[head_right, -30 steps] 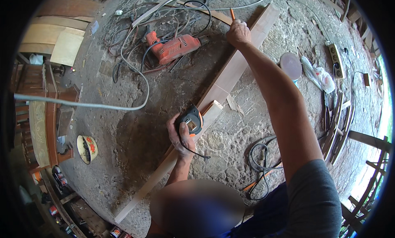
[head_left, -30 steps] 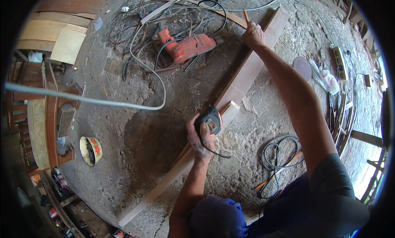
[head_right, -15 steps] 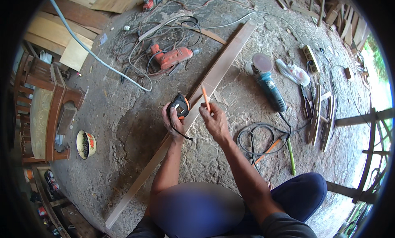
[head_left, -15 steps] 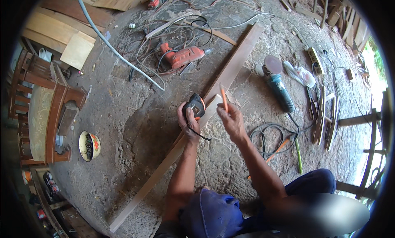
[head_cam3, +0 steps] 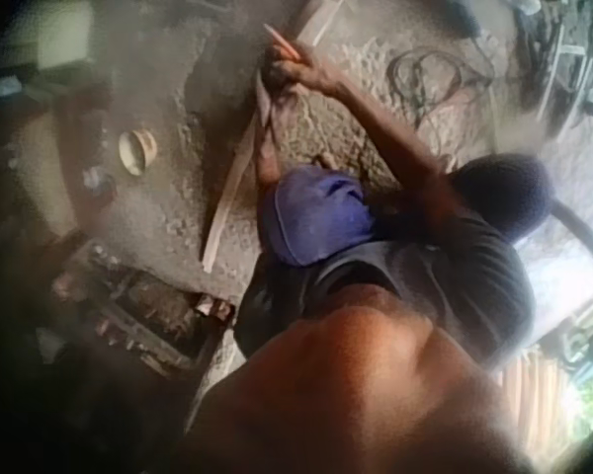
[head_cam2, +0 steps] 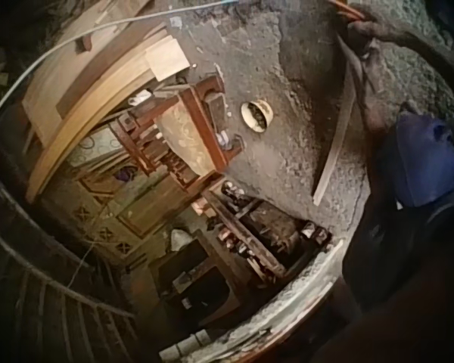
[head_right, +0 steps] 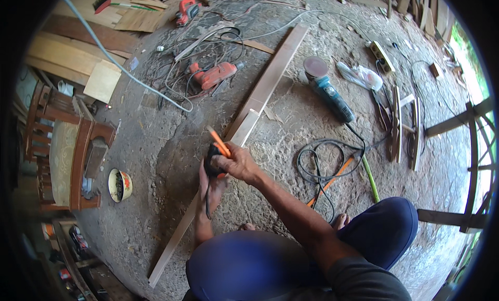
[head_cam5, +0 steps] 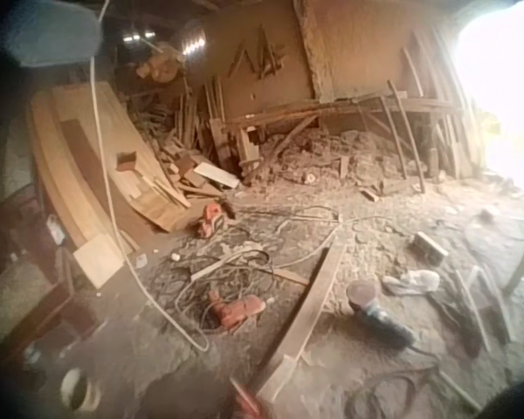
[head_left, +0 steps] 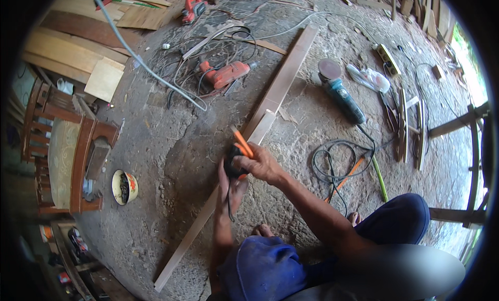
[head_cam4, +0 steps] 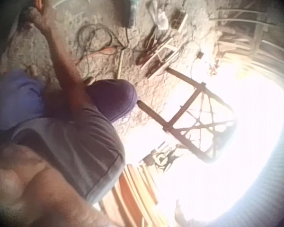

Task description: The person measures and marks a wooden plank using a tape measure, pencil, and try square, then cuts the plank with a hand saw. The person works on the floor in a cluttered workshop environment.

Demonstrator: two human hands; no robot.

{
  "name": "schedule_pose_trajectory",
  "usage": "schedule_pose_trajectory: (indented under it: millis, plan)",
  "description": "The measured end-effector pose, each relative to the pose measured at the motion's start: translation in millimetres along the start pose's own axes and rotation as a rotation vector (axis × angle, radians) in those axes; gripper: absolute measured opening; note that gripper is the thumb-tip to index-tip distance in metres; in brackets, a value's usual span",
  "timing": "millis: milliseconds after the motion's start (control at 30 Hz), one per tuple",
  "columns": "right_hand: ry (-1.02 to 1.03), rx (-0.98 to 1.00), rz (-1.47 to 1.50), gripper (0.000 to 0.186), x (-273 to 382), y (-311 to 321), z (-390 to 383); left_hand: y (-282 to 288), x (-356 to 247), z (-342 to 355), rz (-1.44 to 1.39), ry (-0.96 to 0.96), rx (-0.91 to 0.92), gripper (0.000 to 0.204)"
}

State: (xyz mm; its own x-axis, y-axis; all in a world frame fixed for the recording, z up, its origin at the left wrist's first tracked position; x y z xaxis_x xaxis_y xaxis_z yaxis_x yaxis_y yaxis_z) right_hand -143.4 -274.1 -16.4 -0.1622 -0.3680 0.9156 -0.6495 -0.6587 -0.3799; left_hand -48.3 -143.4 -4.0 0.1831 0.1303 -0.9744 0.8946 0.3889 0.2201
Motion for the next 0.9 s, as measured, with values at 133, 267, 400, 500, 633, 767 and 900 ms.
schedule_pose_trajectory:
  millis: [133, 267, 400, 500, 633, 767, 900]
  plan:
    - [-0.078, 0.137, -0.297, 0.051, -16, -12, -16, 62, -18, -52, 0.526, 0.202, 0.015, 0.064]
    - [-0.088, 0.257, -0.334, 0.061, -20, -54, -34, 53, -22, -66, 0.406, 0.076, -0.077, 0.084]
    - [-0.318, 0.308, -0.048, 0.05, -22, -71, -44, 54, -21, -69, 0.317, 0.144, -0.062, 0.089]
    - [-0.353, 0.388, -0.008, 0.036, -22, -66, -48, 65, -15, -75, 0.122, 0.179, 0.068, 0.08]
    - [-0.403, 0.543, -0.032, 0.036, -32, -68, -57, 67, 4, -90, 0.15, 0.166, 0.073, 0.072]
    - [-0.475, 0.594, -0.119, 0.035, -48, -79, -63, 66, 14, -113, 0.061, 0.313, 0.005, 0.055]
    - [-0.49, 0.51, -0.137, 0.025, -61, -76, -61, 78, 7, -121, 0.361, 0.226, -0.018, 0.037]
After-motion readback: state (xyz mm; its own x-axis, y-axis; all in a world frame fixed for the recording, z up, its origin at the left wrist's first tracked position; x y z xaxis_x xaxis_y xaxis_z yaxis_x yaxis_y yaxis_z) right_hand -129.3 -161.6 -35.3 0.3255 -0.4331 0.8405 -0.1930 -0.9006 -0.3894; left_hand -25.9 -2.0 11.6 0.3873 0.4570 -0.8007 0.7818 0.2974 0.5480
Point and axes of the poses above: each hand's wrist, its own z-axis towards the middle knuckle, its own y-axis out of the back of the hand, x = y × z, the point moved 3 cm from there along z, towards the middle knuckle, and after that the axes turned 2 degrees about z, right-handed, at the moved point
